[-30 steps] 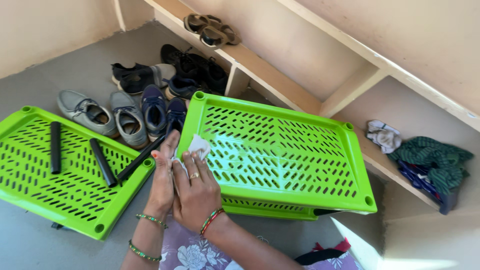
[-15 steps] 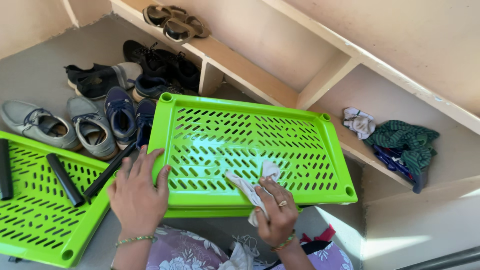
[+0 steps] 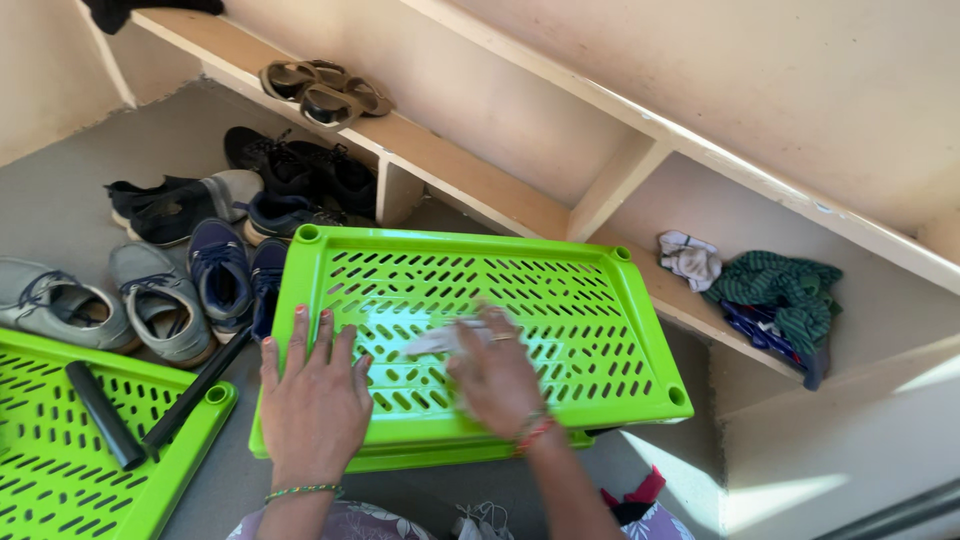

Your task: The person wipes the surface of a green plastic stool with a white cloth, then wipes and inserts black plastic legs into the stool's corner holes. The person repeats wiping and leg insertion on the same stool.

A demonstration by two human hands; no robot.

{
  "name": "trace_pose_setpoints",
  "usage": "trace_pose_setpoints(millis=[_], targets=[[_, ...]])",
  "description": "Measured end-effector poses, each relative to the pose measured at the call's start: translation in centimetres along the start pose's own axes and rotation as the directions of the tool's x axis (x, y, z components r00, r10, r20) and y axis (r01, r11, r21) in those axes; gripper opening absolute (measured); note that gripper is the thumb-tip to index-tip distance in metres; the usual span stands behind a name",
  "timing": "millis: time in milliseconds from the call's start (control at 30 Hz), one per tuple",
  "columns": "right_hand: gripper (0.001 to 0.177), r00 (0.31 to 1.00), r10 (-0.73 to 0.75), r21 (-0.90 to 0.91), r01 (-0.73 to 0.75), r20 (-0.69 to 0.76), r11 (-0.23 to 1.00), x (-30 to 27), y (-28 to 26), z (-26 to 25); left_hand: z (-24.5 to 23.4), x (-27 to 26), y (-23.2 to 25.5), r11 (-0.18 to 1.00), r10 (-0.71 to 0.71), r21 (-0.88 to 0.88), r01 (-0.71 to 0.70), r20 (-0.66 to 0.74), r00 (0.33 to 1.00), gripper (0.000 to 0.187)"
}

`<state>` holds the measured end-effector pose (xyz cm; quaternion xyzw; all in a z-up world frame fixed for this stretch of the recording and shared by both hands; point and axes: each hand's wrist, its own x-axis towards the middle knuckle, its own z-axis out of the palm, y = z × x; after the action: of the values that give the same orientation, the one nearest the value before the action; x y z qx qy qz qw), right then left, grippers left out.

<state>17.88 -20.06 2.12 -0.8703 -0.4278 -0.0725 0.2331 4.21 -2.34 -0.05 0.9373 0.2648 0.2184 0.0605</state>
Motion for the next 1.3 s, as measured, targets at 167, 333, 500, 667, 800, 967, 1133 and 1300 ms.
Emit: trace_pose_setpoints(millis=[167, 333, 500, 667, 800, 967, 1133, 1300], targets=[[0.041, 0.976, -0.197, 0.074, 0.204, -0.091, 0.976, -0.8, -7.9, 2.7, 0.3, -0.2, -0.5, 0.999, 0.041, 0.014, -0.041, -0.005, 0.999, 0.047], [0.034, 0.983, -0.107, 0.083, 0.121, -0.152, 0.989, -2.8, -6.5, 1.9, 1.8, -0.5, -1.4, 0.999, 0.043, -0.027, -0.044, -0.039, 0.998, 0.048], [0.040, 0.976, 0.213, -0.049, -0.215, -0.047, 0.975, -5.6, 3.3, -2.2, 3.3, -0.2, -1.9, 0.998, 0.037, 0.052, -0.037, -0.010, 0.999, 0.048], [0.040, 0.945, 0.258, -0.260, -0.305, -0.198, 0.916, -7.5, 13.8, -6.8, 2.6, 0.5, -0.3, 0.993, -0.040, 0.117, 0.032, 0.066, 0.997, 0.060], [0.039, 0.935, 0.239, -0.199, -0.295, -0.263, 0.935, -6.7, 13.4, -6.4, 2.9, 0.3, 4.4, 0.936, -0.154, 0.337, 0.104, 0.125, 0.980, 0.084], [0.029, 0.974, 0.219, 0.005, -0.219, -0.065, 0.976, -3.7, 3.3, -2.1, 3.7, 0.3, 4.4, 0.953, -0.107, 0.292, 0.085, 0.061, 0.992, 0.088], [0.035, 0.975, -0.145, 0.061, 0.157, -0.170, 0.986, -3.7, -4.0, 0.3, 4.7, -0.3, 3.4, 0.928, -0.089, 0.367, 0.059, 0.067, 0.994, 0.073], [0.028, 0.979, -0.077, 0.048, 0.087, -0.190, 0.995, -5.6, -0.7, -0.8, 5.2, -0.4, 3.6, 0.947, -0.098, 0.307, 0.098, -0.015, 0.995, 0.072]])
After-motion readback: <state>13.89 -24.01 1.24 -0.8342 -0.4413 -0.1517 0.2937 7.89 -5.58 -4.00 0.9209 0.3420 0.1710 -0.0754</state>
